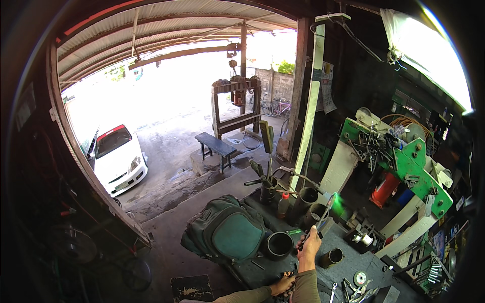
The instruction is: The person uses a soldering iron to heat a small metal component clamped in a vise, then uses pliers and a screwdriver to adjust and assemble parts. The person handles a cylindrical metal part and various small tools on a cluttered workbench.
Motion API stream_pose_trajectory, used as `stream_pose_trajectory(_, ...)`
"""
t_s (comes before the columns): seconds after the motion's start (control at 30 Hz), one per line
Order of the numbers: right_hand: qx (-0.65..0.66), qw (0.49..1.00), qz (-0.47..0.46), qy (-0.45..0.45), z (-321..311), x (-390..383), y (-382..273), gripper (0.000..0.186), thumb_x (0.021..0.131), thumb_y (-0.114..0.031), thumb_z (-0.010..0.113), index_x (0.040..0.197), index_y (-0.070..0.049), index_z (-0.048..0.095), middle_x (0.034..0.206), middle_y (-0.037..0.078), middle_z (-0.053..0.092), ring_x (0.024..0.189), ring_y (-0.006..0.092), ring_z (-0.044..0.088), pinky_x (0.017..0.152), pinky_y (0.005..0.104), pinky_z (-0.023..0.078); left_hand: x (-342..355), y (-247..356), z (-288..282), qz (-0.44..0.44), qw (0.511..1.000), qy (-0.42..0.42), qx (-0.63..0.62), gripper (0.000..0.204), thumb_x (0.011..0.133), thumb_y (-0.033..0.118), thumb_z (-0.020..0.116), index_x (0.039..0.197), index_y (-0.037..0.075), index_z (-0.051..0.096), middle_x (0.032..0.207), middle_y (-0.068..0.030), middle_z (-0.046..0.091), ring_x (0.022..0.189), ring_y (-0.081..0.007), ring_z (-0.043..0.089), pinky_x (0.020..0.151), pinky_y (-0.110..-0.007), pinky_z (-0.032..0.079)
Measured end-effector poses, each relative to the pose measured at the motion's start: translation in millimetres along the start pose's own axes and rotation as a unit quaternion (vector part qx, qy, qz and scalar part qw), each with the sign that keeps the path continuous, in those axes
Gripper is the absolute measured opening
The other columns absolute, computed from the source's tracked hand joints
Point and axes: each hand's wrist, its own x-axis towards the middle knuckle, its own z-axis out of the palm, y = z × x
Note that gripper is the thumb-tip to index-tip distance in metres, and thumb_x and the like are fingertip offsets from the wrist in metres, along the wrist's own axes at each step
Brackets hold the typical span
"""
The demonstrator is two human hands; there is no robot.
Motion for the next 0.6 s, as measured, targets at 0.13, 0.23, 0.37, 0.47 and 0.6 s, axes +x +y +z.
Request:
stream_pose_trajectory(0.13,-0.004,1.0,0.002,0.004,3.7,-5.8,-4.7,0.041,0.107,-0.044,0.056,0.091,-0.006,0.055,0.06,0.002,0.05,0.04,0.0144,0.044,0.037,0.0306,0.034,-4.8,4.7,3.8,-0.02,1.0,-0.003,-0.016,0.039,0.109,0.048,0.045,0.095,0.014,0.056,0.067,0.0009,0.055,0.045,-0.011,0.043,0.038,-0.029,0.036)
stream_pose_trajectory(0.23,0.0,1.0,0.008,0.002,3.8,-4.4,-3.3,0.041,0.107,-0.044,0.056,0.091,-0.006,0.055,0.06,0.002,0.05,0.04,0.0146,0.044,0.037,0.0309,0.034,-2.4,2.6,0.2,-0.013,1.0,-0.006,-0.019,0.04,0.109,0.048,0.044,0.096,0.012,0.056,0.068,-0.0011,0.057,0.045,-0.0116,0.044,0.037,-0.029,0.037)
stream_pose_trajectory(0.37,-0.001,1.0,0.009,0.001,3.3,-3.8,-2.3,0.042,0.106,-0.045,0.057,0.092,-0.006,0.056,0.061,0.003,0.05,0.04,0.0149,0.044,0.037,0.0313,0.034,-1.7,1.5,0.2,0.0,1.0,-0.003,-0.019,0.041,0.11,0.048,0.044,0.099,0.01,0.058,0.069,-0.0031,0.059,0.045,-0.0121,0.045,0.037,-0.031,0.038)
stream_pose_trajectory(0.47,0.004,1.0,0.01,0.001,1.7,-1.3,-0.7,0.042,0.105,-0.046,0.058,0.094,-0.006,0.057,0.06,0.003,0.051,0.04,0.0155,0.044,0.037,0.0318,0.035,-0.1,2.1,-0.6,-0.008,1.0,-0.001,-0.018,0.042,0.11,0.047,0.044,0.101,0.009,0.058,0.07,-0.0038,0.061,0.046,-0.0119,0.047,0.037,-0.03,0.039)
stream_pose_trajectory(0.6,0.0,1.0,0.008,0.006,0.7,0.0,0.2,0.042,0.104,-0.046,0.059,0.094,-0.006,0.057,0.06,0.003,0.051,0.04,0.0158,0.044,0.036,0.0319,0.035,-2.8,4.9,2.0,-0.017,1.0,-0.006,-0.025,0.042,0.111,0.046,0.043,0.1,0.008,0.059,0.071,-0.004,0.062,0.049,-0.0115,0.05,0.039,-0.029,0.04)
